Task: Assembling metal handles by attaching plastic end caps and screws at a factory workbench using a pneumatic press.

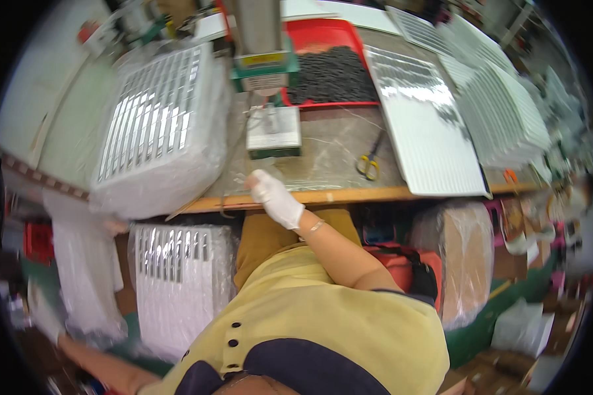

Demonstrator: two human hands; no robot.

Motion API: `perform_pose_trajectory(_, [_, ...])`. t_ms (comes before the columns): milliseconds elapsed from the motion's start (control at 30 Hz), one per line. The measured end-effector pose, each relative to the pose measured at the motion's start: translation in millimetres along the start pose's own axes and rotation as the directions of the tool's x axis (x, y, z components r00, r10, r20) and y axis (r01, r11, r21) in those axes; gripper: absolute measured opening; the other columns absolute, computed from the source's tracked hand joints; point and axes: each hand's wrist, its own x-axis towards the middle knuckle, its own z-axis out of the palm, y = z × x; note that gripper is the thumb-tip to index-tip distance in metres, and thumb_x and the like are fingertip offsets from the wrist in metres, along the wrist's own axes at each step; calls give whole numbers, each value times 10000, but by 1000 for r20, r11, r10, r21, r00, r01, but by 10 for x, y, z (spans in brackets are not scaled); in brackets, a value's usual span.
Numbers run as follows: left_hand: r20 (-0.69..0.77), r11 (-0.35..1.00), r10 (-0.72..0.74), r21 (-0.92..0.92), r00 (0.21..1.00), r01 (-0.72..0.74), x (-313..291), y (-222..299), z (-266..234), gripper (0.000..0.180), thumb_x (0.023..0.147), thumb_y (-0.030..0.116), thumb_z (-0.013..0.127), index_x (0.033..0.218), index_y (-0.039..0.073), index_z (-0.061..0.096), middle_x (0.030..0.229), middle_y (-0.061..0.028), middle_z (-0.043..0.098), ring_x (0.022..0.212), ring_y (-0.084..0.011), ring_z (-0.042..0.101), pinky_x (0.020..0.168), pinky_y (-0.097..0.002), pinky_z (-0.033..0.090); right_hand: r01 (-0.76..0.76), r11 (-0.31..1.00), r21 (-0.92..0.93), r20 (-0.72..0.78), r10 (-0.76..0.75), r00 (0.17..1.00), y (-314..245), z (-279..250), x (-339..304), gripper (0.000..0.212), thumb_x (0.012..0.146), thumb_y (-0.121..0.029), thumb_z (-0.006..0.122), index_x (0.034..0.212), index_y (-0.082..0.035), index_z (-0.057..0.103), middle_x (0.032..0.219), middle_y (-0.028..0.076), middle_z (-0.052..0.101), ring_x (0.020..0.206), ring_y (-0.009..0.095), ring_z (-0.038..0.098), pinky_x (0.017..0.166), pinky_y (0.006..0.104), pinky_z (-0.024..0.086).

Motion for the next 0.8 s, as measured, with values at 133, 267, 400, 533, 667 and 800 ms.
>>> perform_pose_trajectory(133, [371, 878, 205, -478, 906, -3, -861, 1772, 1398, 302, 890, 36, 510, 1184, -7, 563, 1068, -96, 615, 946, -160, 584, 862, -283, 454, -226, 968, 111, 82, 217, 973, -6, -192, -74, 302, 978, -308, 421, 873, -61, 561, 655, -13, 450, 616, 90, 393, 583, 242, 351])
perform_pose_trajectory(267, [316, 775, 628, -343, 711, -531, -961, 2653, 2352, 230, 820, 139, 634, 1017, 23, 657, 948, -133, 652, 829, -253, 633, 768, -326, 488, -174, 950, -258, -118, 148, 982, -366, -581, -246, 273, 963, -236, 455, 859, -26, 595, 672, -24, 503, 628, 70, 416, 596, 208, 339])
perform_pose_trajectory(400, [542, 857, 458, -60, 705, -511, -1022, 3367, 2652, 333, 774, 287, 686, 983, 28, 668, 947, -157, 652, 884, -299, 629, 799, -364, 482, -123, 890, -439, -466, -109, 878, -334, -1244, -147, 170, 925, -140, 521, 967, -7, 618, 704, -12, 522, 629, 61, 423, 588, 220, 374])
perform_pose_trajectory(533, [657, 831, 260, 221, 708, -510, -1006, 3479, 2775, 401, 750, 352, 704, 993, 34, 668, 952, -172, 653, 887, -315, 627, 780, -385, 476, -277, 792, -544, -624, -161, 765, -647, -1547, -3, 194, 866, -137, 574, 1013, -21, 625, 903, 173, 638, 753, 263, 621, 703, 339, 471])
perform_pose_trajectory(667, [535, 905, 284, 125, 796, -407, -1183, 3342, 2886, 425, 762, 323, 704, 1072, 39, 644, 935, -159, 656, 876, -299, 629, 783, -376, 474, -387, 656, -648, -639, -192, 745, -546, -1852, 356, 170, 859, -180, 567, 957, -59, 636, 916, 189, 645, 851, 338, 625, 740, 411, 477])
perform_pose_trajectory(800, [430, 955, 239, 59, 871, -292, -1340, 3247, 2912, 441, 773, 252, 712, 1147, 42, 609, 868, -103, 639, 795, -240, 609, 768, -348, 472, -411, 657, -632, -618, -108, 778, -672, -1902, 630, 199, 871, -214, 567, 1005, -68, 584, 928, 193, 645, 873, 361, 617, 762, 434, 471])
